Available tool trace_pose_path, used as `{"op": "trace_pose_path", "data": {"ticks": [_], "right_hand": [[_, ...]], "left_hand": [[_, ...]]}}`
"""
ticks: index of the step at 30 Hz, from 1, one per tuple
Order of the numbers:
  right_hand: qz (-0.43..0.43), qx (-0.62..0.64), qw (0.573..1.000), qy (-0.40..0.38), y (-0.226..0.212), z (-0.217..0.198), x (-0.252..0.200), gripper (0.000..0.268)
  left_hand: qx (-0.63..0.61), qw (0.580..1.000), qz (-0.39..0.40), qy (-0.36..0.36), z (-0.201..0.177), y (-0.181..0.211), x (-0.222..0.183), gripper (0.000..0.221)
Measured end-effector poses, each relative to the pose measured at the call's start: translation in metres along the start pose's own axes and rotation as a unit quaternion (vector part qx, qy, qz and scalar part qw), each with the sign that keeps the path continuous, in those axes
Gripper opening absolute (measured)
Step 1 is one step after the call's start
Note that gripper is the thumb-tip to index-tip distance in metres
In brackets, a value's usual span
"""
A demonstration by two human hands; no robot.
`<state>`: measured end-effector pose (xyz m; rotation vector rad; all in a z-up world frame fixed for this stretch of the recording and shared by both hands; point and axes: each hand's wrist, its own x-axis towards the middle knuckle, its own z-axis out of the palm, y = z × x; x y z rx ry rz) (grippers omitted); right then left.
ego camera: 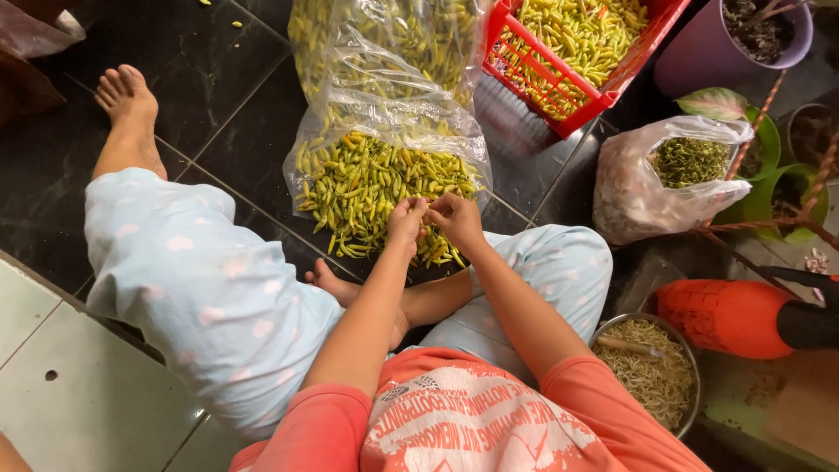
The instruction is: A person sitting on the floor is manually removing the stems from green chilies and placing them into a metal bowl.
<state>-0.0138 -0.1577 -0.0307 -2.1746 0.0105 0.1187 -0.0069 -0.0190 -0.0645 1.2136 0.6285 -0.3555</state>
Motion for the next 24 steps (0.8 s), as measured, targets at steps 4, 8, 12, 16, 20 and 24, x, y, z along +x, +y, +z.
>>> {"op": "trace_pose_path", "data": {"ticks": [4,8,12,16,20,24], "right_hand": [[-0.016,0.108,0.994,0.011,0.005,-0.013,0.016,0.034],[-0.044,0.093,0.994,-0.026,0.021,-0.017,0.025,0.012],[-0.027,0.115,0.991,-0.069,0.041,-0.010,0.028,0.020],[-0.002,0.075,0.996,-0.039,0.018,-0.017,0.021,0.017],[0.121,0.347,0.919,-0.141,0.027,-0.021,0.026,0.027],[0.200,0.494,0.829,-0.171,0.036,-0.023,0.029,0.029]], "left_hand": [[0.066,0.997,0.013,-0.034,-0.003,0.008,0.003,0.021],[0.322,0.934,0.099,-0.118,-0.010,0.009,0.006,0.032],[0.381,0.903,0.135,-0.146,-0.019,0.028,-0.012,0.031],[0.300,0.934,0.129,-0.144,-0.028,0.014,0.008,0.027],[0.229,0.930,0.032,-0.284,-0.032,0.036,-0.003,0.031],[0.195,0.922,-0.011,-0.334,-0.026,0.054,-0.017,0.023]]}}
